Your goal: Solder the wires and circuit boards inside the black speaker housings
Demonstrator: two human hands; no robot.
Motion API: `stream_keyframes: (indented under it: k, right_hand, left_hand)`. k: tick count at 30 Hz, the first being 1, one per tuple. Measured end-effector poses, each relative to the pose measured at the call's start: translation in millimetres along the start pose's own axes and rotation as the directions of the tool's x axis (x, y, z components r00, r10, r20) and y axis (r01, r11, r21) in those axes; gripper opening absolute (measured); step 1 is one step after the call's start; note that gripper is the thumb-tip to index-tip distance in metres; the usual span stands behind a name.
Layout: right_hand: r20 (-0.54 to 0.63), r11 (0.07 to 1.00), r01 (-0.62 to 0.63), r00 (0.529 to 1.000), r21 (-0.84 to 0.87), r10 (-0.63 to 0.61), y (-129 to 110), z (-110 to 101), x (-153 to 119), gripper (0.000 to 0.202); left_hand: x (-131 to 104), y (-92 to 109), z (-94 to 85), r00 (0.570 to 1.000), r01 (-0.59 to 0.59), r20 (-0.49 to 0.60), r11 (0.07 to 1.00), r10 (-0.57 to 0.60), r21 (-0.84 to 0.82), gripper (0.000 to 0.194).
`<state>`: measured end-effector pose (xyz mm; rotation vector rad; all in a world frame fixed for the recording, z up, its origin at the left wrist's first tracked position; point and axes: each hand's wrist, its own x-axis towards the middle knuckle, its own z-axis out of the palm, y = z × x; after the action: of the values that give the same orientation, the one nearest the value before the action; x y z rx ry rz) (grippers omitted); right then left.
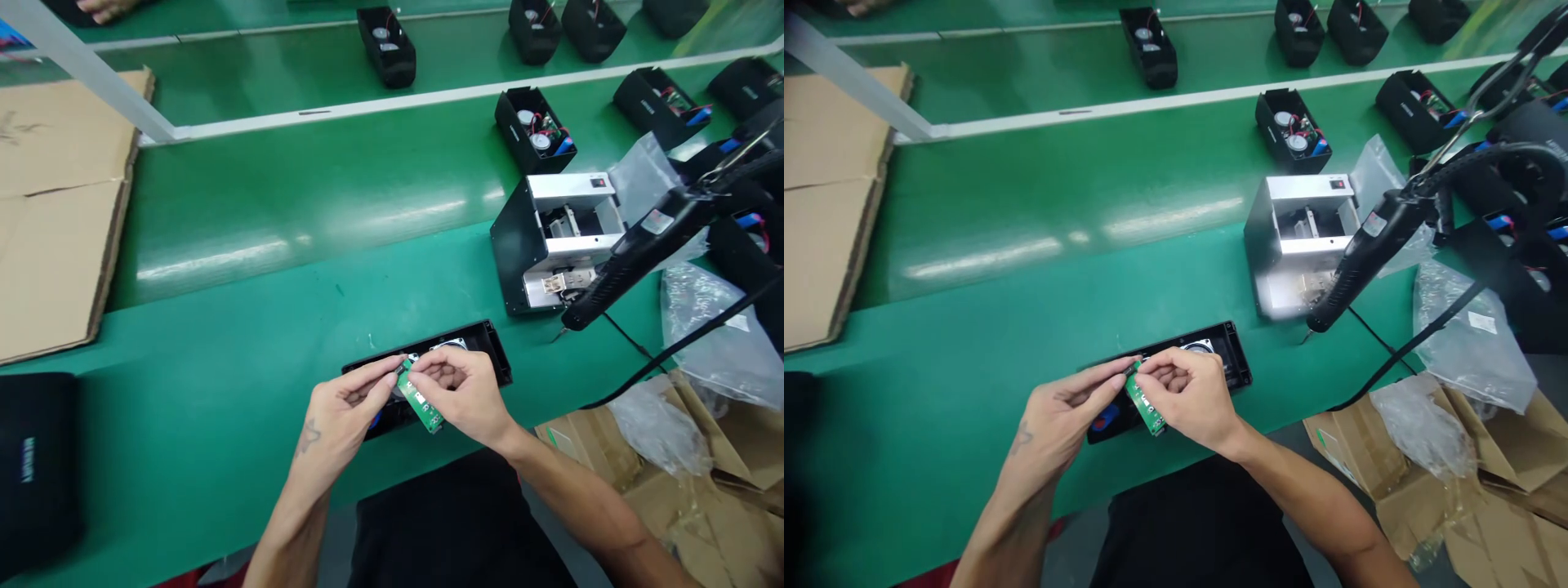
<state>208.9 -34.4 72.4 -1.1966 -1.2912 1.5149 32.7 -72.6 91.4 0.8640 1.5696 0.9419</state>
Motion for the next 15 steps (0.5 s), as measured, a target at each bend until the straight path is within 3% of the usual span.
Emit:
stream_keyframes:
  k: [15]
  right_hand:
    - [-0.007,0.982,0.171,0.985,-0.080,-0.172,0.4,-1.7,-0.2,0.007]
  left_hand:
    - [2.5,-7.0,-0.1,1.000,-0.001,0.009,0.999,0.001,0.035,0.036]
